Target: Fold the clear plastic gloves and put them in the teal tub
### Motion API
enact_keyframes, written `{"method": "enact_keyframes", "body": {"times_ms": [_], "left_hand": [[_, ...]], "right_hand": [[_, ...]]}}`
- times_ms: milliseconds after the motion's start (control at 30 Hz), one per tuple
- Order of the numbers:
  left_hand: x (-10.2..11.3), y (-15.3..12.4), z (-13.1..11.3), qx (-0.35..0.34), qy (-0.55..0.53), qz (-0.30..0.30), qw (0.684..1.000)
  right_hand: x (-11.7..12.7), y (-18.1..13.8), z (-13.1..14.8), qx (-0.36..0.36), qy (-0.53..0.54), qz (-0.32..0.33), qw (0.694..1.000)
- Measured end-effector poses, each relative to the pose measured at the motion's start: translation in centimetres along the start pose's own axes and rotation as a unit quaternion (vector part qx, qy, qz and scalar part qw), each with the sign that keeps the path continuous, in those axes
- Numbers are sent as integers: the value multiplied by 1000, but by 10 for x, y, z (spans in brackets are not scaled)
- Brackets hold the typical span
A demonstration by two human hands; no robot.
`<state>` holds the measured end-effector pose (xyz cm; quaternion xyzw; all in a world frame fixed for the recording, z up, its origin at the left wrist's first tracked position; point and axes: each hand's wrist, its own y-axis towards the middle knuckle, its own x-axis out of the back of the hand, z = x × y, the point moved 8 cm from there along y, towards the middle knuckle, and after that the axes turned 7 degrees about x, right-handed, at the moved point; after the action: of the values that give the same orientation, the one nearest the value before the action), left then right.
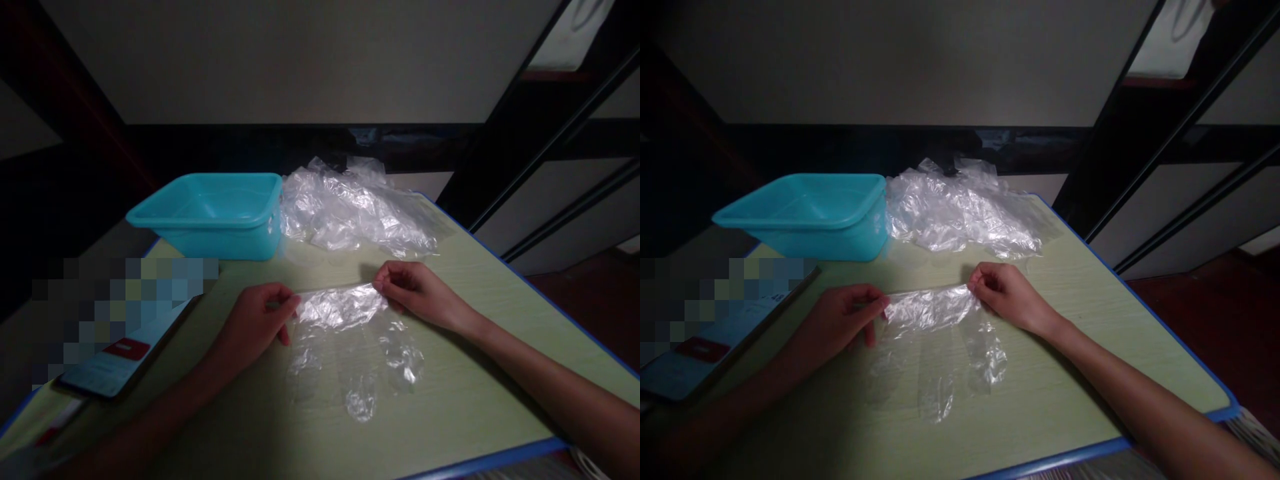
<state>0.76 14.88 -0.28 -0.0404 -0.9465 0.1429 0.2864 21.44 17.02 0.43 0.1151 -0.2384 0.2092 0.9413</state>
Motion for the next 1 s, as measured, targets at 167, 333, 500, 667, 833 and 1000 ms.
{"method": "enact_keyframes", "body": {"times_ms": [167, 333, 500, 667, 833, 1000], "left_hand": [[15, -1, -10, -105, 88, -105, 985], [15, -14, -21, -241, 151, -165, 944], [-21, -40, -32, -373, 221, -67, 899], [-49, -48, -25, -382, 325, 20, 865], [-53, -41, -15, -348, 377, 43, 857], [-52, -36, -12, -326, 397, 55, 856]], "right_hand": [[12, -1, 14, 71, -191, -71, 976], [3, -7, 38, 183, -246, -28, 951], [-33, -15, 42, 231, -268, 149, 923], [-53, -20, 35, 231, -317, 228, 891], [-55, -21, 34, 226, -309, 237, 893], [-54, -23, 31, 206, -313, 251, 893]]}}
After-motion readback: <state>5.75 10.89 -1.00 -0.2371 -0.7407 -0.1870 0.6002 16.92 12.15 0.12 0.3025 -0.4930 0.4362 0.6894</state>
